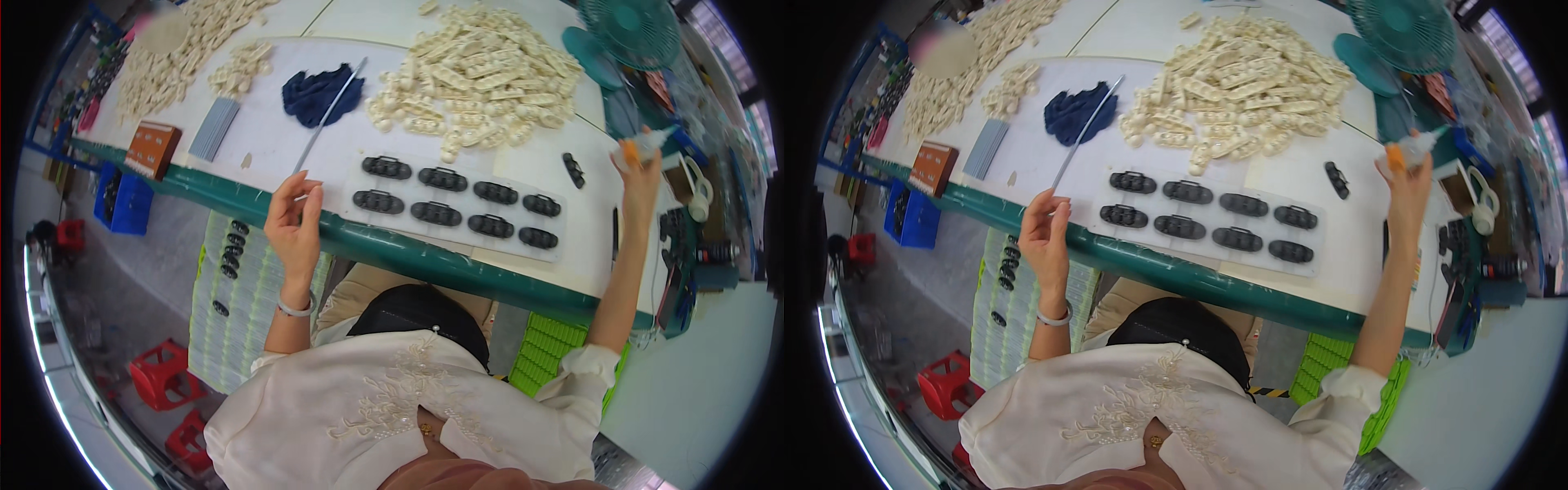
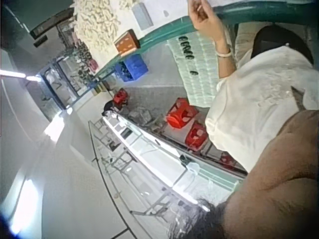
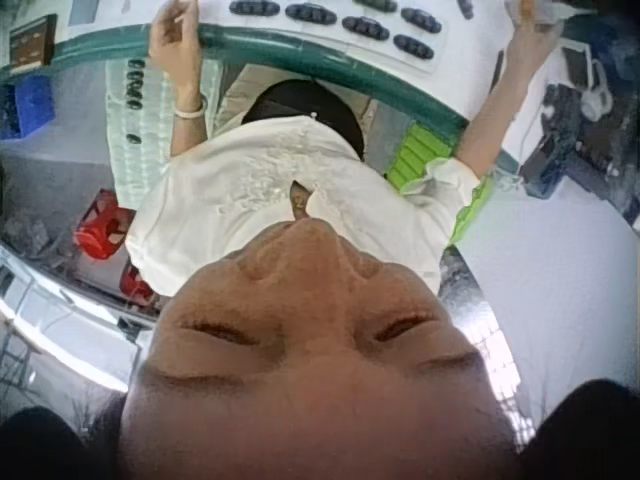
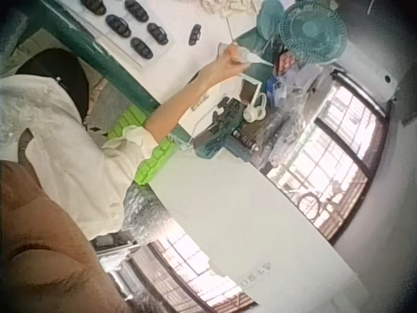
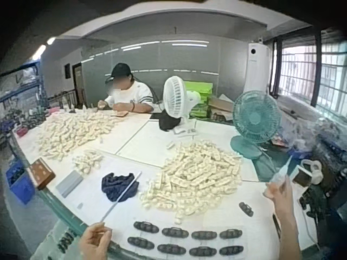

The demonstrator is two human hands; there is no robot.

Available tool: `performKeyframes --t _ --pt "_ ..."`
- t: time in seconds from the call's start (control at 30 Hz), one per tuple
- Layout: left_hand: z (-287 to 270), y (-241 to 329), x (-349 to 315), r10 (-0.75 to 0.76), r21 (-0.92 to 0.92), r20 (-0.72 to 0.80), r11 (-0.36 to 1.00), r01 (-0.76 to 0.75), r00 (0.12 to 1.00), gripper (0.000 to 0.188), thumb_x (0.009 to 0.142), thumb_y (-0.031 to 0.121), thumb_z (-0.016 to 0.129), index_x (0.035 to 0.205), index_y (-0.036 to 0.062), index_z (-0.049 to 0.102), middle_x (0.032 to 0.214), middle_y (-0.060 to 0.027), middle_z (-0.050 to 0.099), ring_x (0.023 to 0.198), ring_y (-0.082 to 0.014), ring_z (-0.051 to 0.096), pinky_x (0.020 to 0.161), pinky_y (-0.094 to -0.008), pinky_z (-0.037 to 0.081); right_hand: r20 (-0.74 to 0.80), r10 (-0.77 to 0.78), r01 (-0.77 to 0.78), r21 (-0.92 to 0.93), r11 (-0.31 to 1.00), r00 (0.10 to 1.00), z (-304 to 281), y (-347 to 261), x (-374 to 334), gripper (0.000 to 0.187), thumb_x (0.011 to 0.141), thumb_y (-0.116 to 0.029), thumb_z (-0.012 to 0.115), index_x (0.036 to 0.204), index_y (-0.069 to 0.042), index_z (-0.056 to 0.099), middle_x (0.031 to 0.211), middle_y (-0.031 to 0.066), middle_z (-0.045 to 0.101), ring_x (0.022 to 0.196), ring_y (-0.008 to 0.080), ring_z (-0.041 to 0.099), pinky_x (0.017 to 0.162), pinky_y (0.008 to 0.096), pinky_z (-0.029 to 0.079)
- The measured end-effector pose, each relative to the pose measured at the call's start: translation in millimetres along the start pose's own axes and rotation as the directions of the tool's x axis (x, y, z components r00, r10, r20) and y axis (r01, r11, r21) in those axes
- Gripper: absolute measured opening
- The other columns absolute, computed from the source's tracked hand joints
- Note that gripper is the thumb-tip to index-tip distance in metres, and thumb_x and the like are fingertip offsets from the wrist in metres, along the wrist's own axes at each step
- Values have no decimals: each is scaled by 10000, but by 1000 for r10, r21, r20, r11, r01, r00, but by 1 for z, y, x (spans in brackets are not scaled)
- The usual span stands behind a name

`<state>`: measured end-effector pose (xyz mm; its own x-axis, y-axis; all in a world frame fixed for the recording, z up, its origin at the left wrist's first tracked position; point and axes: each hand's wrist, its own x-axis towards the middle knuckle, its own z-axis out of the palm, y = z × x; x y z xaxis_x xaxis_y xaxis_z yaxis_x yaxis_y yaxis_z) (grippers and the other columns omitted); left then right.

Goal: The recorder sorts small white plastic components and applies glue to black plastic housings as part of an assembly process.

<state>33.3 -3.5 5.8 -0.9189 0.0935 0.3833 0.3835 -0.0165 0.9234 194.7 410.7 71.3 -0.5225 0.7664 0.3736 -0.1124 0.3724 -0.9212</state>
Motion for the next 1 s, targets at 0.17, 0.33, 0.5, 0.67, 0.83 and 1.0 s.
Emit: performKeyframes --t 0.17,0.33,0.5,0.67,0.83,1.0 --pt "5 -11 6 39 25 46 999 -40 998 320 777 -37 601 1090 -5 540 932 -88 604 803 -109 579 694 -212 468 106 107 -129 222 967 989 12 -48 -66 551 806 -261 622 1244 -26 384 1081 167 519 885 180 571 555 204 445" --pt "17 2 34 180 176 250 958 -228 951 504 692 23 686 1161 13 504 977 -105 614 922 -186 569 805 -290 443 103 246 -248 689 681 964 45 -59 -117 567 846 -381 541 1224 2 364 846 123 497 503 88 386 396 168 292" --pt "25 -1 57 89 87 519 984 -157 850 756 646 83 731 1296 23 351 1016 -92 609 1028 -203 508 932 -341 356 276 296 -389 798 460 914 82 -60 -121 545 815 -347 588 1166 22 394 714 45 337 501 74 250 403 194 204" --pt "31 -6 62 8 134 581 985 -105 814 769 636 83 741 1297 22 352 955 -47 634 985 -192 504 899 -314 372 224 420 -367 881 298 880 108 -60 -116 524 763 -207 655 1150 33 395 776 47 336 544 84 258 413 208 215" --pt "30 -8 64 -68 159 606 987 -37 792 710 641 55 731 1267 14 397 925 -25 647 952 -184 503 872 -295 379 199 445 -360 878 315 873 132 -62 -110 532 748 -128 666 1156 50 375 932 105 408 567 99 299 411 188 294" --pt "29 -8 66 -55 171 616 983 -65 785 640 659 95 721 1238 58 452 945 -5 644 945 -209 471 840 -294 395 237 459 -399 868 296 856 140 -55 -112 557 813 -167 618 1227 62 323 1190 176 384 573 82 344 400 155 330"
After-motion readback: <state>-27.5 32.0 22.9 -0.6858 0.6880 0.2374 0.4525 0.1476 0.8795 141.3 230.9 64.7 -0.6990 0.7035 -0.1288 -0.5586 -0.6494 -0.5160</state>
